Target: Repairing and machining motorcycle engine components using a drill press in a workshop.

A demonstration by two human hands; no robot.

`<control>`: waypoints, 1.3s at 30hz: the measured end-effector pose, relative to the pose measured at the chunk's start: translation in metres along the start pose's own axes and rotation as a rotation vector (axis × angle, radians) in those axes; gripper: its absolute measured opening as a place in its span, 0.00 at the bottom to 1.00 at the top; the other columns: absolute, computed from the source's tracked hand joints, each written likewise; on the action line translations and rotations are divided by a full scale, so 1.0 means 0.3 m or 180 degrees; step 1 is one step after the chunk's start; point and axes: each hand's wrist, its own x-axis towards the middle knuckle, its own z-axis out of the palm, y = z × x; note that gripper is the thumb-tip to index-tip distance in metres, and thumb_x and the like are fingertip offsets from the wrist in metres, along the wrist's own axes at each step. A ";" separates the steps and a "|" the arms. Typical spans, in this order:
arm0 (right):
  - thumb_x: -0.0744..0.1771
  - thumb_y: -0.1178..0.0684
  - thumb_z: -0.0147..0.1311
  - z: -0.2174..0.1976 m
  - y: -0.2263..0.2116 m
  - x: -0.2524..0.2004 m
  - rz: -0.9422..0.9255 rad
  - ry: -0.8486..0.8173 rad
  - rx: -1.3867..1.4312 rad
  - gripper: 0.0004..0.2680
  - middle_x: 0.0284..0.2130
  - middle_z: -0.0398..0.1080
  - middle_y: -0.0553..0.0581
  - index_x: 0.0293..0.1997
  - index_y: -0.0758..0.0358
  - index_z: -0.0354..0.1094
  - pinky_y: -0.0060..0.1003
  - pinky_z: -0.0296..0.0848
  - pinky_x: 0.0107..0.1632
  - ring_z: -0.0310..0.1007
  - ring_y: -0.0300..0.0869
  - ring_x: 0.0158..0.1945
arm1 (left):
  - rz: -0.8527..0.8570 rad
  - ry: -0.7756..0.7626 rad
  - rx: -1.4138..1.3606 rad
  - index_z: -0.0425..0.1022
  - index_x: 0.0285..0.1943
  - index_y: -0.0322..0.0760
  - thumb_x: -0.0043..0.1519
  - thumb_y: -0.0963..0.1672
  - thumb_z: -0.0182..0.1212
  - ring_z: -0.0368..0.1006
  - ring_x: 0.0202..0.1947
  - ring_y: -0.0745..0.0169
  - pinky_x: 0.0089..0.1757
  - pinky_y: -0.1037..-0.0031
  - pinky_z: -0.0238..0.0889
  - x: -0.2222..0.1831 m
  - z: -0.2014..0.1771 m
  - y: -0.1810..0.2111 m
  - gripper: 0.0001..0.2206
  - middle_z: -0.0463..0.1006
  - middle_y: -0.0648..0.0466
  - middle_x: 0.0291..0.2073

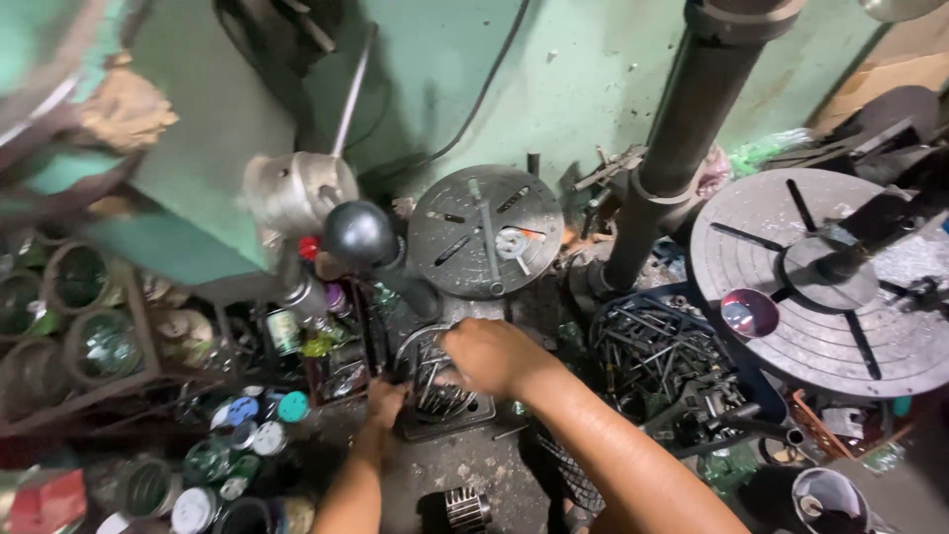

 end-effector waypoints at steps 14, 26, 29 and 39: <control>0.66 0.45 0.57 0.093 -0.096 0.120 0.1430 0.0456 0.2361 0.17 0.46 0.75 0.79 0.48 0.76 0.74 0.63 0.73 0.55 0.73 0.69 0.56 | 0.0557 -0.0558 -0.0938 0.84 0.50 0.30 0.48 0.38 0.77 0.81 0.40 0.53 0.42 0.64 0.76 -0.553 -0.333 0.979 0.19 0.85 0.41 0.41; 0.69 0.53 0.48 0.308 -0.153 0.228 0.0647 0.1036 0.2429 0.09 0.29 0.76 0.58 0.49 0.67 0.70 0.40 0.74 0.30 0.73 0.41 0.27 | 0.2400 0.0310 0.0138 0.79 0.41 0.33 0.46 0.34 0.67 0.75 0.33 0.63 0.39 0.76 0.71 -0.767 -0.376 1.057 0.14 0.80 0.54 0.36; 0.69 0.50 0.50 0.195 -0.216 0.155 0.0801 0.0969 0.2528 0.14 0.31 0.80 0.66 0.61 0.61 0.69 0.51 0.77 0.42 0.83 0.55 0.39 | 0.2263 0.0426 0.0365 0.86 0.34 0.46 0.50 0.45 0.78 0.83 0.36 0.55 0.41 0.69 0.74 -0.760 -0.432 1.125 0.06 0.85 0.56 0.30; 0.65 0.53 0.63 0.172 -0.202 0.269 0.0225 0.1920 0.2305 0.08 0.29 0.78 0.70 0.42 0.67 0.76 0.51 0.75 0.42 0.80 0.64 0.39 | 0.2227 0.0651 -0.1451 0.67 0.63 0.18 0.66 0.49 0.63 0.70 0.61 0.32 0.60 0.50 0.63 -0.681 -0.518 1.363 0.26 0.74 0.26 0.56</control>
